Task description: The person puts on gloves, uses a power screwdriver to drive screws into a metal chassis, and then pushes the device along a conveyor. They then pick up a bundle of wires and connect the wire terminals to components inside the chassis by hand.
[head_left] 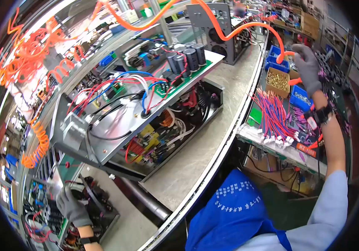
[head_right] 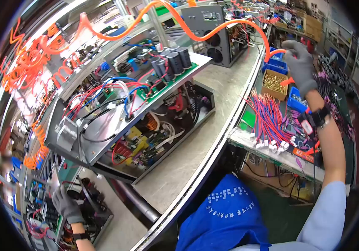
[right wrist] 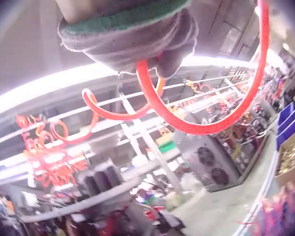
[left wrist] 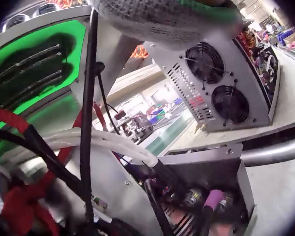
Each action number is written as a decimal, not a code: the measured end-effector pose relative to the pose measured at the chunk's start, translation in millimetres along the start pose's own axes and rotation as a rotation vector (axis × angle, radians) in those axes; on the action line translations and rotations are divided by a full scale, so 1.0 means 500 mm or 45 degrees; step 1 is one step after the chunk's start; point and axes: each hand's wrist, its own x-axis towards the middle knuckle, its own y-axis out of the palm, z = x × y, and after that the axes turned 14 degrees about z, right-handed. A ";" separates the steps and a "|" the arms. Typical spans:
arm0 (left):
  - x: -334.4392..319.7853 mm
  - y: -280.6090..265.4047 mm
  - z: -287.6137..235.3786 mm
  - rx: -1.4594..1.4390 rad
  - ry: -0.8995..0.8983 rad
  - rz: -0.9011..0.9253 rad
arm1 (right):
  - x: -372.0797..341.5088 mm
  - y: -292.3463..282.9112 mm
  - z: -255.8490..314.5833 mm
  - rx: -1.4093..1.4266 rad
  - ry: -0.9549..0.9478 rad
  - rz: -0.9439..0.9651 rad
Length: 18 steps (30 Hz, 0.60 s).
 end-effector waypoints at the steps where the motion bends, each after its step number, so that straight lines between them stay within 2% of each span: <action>1: -0.010 0.001 0.014 0.020 -0.014 0.017 | 0.004 0.014 -0.045 -0.071 0.028 0.120; 2: -0.021 0.003 0.029 0.043 -0.035 0.033 | 0.005 0.023 -0.080 -0.135 0.051 0.241; 3: -0.036 0.020 0.054 0.048 -0.062 0.059 | -0.004 0.037 -0.059 0.098 0.470 0.506; 6: -0.075 0.038 0.116 0.091 -0.057 0.074 | -0.028 0.097 -0.043 0.043 0.735 0.866; 7: -0.089 0.043 0.138 0.103 -0.063 0.099 | -0.048 0.128 -0.061 0.009 0.475 0.802; 10: -0.129 0.055 0.194 0.123 -0.127 0.204 | -0.072 0.171 -0.040 -0.090 0.148 0.915; 14: -0.183 0.083 0.285 0.186 -0.260 0.366 | -0.088 0.194 0.019 -0.390 -0.031 1.076; 18: -0.227 0.101 0.363 0.249 -0.378 0.493 | -0.116 0.197 0.069 -0.541 -0.273 1.006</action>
